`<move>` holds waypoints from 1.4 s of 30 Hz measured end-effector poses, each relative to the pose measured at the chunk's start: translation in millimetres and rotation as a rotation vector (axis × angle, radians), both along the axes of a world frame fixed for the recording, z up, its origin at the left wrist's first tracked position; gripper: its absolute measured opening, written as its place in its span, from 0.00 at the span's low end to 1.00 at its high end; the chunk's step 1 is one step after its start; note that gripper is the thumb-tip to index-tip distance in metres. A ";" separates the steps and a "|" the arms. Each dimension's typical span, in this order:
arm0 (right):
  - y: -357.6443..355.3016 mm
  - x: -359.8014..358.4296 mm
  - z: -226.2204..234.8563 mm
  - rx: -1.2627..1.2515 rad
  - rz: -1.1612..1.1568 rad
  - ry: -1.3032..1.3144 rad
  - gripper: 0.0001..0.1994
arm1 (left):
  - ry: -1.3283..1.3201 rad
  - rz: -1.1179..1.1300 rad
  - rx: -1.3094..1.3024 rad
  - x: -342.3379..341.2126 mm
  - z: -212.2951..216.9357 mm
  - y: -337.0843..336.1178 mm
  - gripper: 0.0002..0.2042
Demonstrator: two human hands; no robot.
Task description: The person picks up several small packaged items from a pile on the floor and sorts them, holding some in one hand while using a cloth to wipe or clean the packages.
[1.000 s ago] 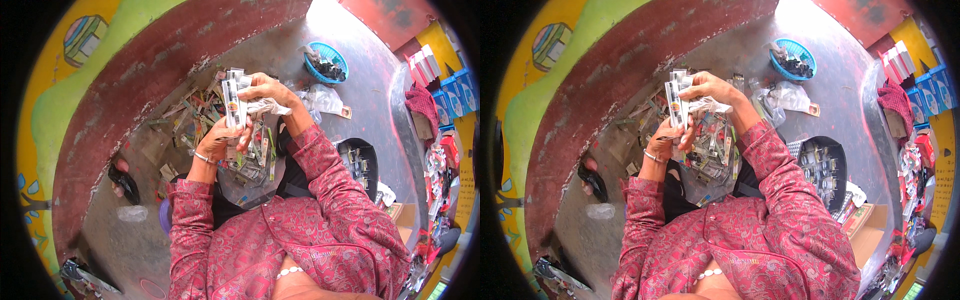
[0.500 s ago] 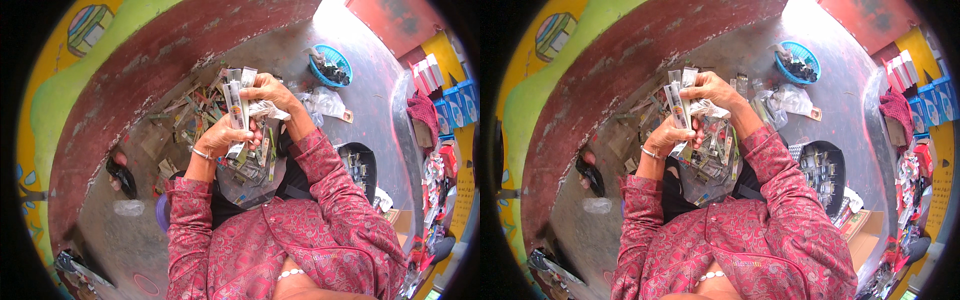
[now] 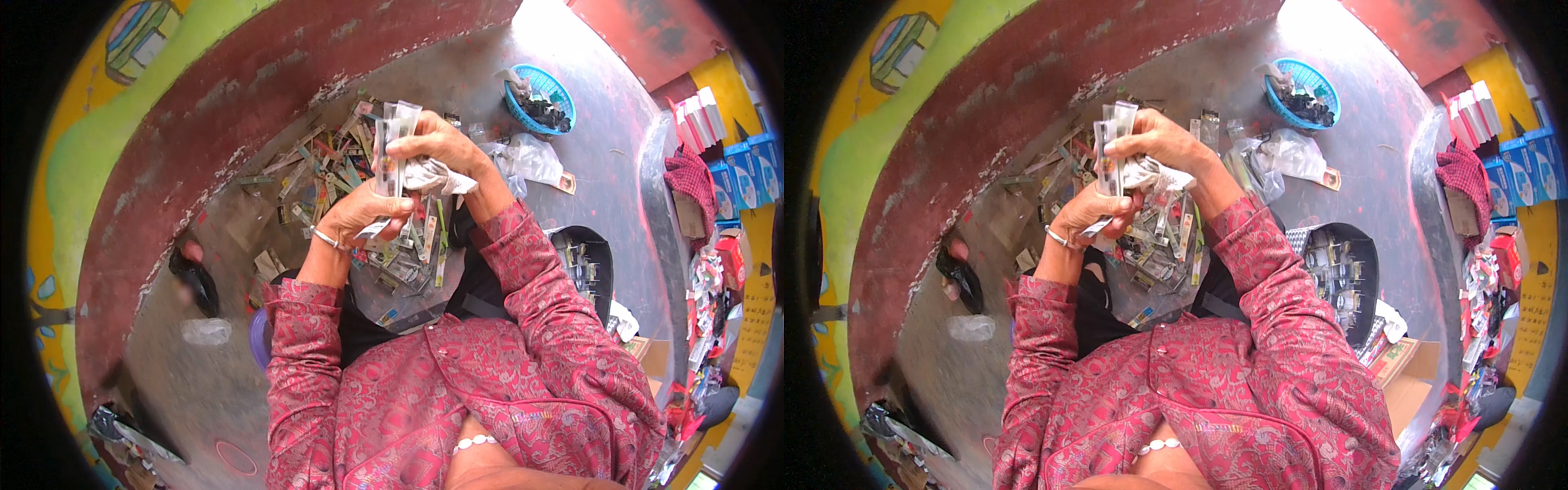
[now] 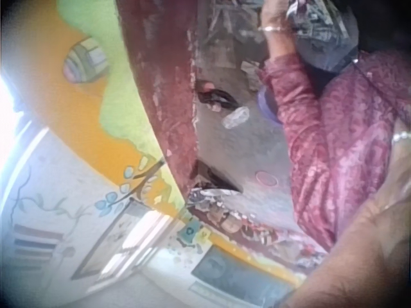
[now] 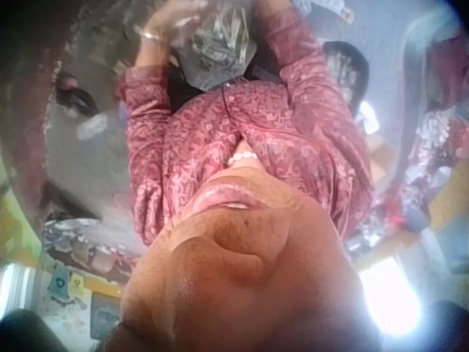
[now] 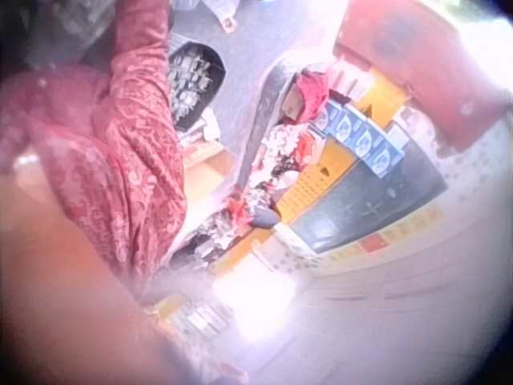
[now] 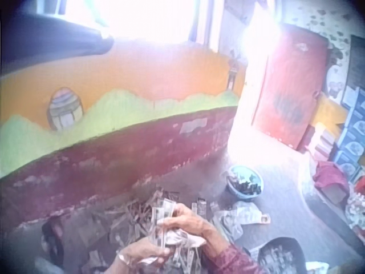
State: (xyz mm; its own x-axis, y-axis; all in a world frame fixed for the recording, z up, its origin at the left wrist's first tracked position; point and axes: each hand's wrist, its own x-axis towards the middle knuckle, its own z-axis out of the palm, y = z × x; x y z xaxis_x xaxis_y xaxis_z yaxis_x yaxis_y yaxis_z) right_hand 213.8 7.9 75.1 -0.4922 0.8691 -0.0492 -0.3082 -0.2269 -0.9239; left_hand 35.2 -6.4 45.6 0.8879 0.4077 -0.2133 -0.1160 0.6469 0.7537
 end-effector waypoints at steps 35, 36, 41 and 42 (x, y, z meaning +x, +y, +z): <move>4.1 -21.6 -10.5 1.309 -0.691 -1.114 0.03 | 0.328 0.325 0.172 4.2 -1.5 -6.4 0.06; 11.0 -8.8 -6.8 1.293 -0.807 -1.128 0.02 | 0.304 0.305 0.150 3.1 -1.0 -7.7 0.07; 40.1 67.5 -17.3 0.871 -1.389 -1.401 0.05 | 0.051 0.270 -0.059 -8.2 6.1 -4.9 0.14; 39.9 78.1 -18.3 0.620 -1.323 -1.222 0.05 | -0.045 0.301 -0.083 -9.1 7.4 -2.4 0.14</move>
State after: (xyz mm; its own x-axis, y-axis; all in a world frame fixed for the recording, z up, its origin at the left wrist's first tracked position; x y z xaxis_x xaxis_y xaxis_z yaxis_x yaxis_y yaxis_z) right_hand 291.9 47.8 56.7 0.4664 0.6355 0.6154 0.8088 -0.0246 -0.5876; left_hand 26.1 -8.8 53.0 0.7392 0.6366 -0.2198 -0.3440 0.6375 0.6894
